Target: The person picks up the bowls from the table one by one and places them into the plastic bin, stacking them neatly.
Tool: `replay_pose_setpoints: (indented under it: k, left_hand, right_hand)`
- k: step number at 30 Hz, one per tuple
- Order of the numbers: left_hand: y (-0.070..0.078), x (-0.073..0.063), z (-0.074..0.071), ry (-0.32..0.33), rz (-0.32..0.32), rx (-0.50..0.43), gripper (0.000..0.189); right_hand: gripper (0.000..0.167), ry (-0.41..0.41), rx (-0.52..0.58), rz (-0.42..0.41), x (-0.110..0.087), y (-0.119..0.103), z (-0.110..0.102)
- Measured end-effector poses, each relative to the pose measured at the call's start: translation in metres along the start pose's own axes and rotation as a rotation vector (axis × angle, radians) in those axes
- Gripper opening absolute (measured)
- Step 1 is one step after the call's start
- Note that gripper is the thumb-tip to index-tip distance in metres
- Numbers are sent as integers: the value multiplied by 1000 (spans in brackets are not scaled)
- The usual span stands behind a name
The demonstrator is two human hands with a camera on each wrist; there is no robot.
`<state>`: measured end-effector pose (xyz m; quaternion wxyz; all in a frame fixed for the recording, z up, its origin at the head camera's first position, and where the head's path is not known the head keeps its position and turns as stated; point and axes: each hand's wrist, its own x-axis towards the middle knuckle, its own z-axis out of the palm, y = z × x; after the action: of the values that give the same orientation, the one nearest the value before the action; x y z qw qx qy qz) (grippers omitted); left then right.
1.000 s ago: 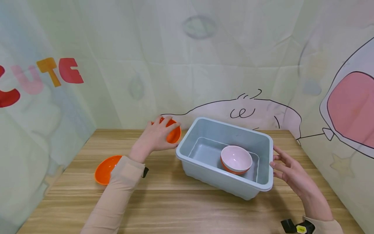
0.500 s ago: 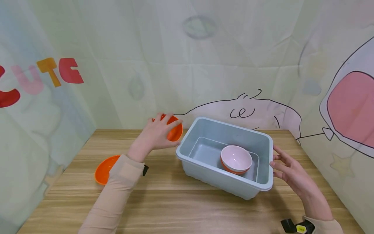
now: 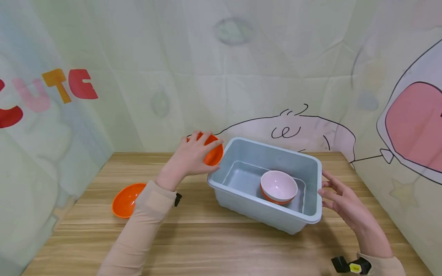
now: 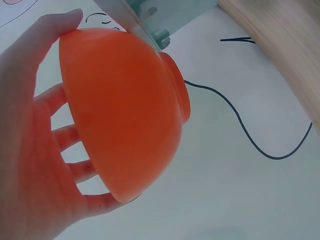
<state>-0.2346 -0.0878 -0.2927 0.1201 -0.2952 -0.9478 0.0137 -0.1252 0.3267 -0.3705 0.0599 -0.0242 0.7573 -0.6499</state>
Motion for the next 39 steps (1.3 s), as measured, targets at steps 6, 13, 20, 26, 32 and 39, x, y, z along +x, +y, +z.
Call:
replay_pose_setpoints:
  k: [6,13,20,26,32,39]
  left_hand:
    - [4,3,-3,1,12,-7,70]
    - [11,7,-8,23,45,6,70]
    - [17,12,-10,22,59,8,70]
    - [22,18,-10,24,86,-17,68]
    - [27,23,-11,12,107,-28,67]
    - [35,31,-15,-11,136,-68,69]
  right_hand:
    - [75,-6,19,-22,0,1,3]
    - [74,-5,28,-30,0,1,3]
    - [74,-3,17,-28,0,1,3]
    - [74,-7,25,-40,0,1,4]
    - [74,-8,20,-36,0,2,2]
    - [74,-13,17,-38,0,3,0]
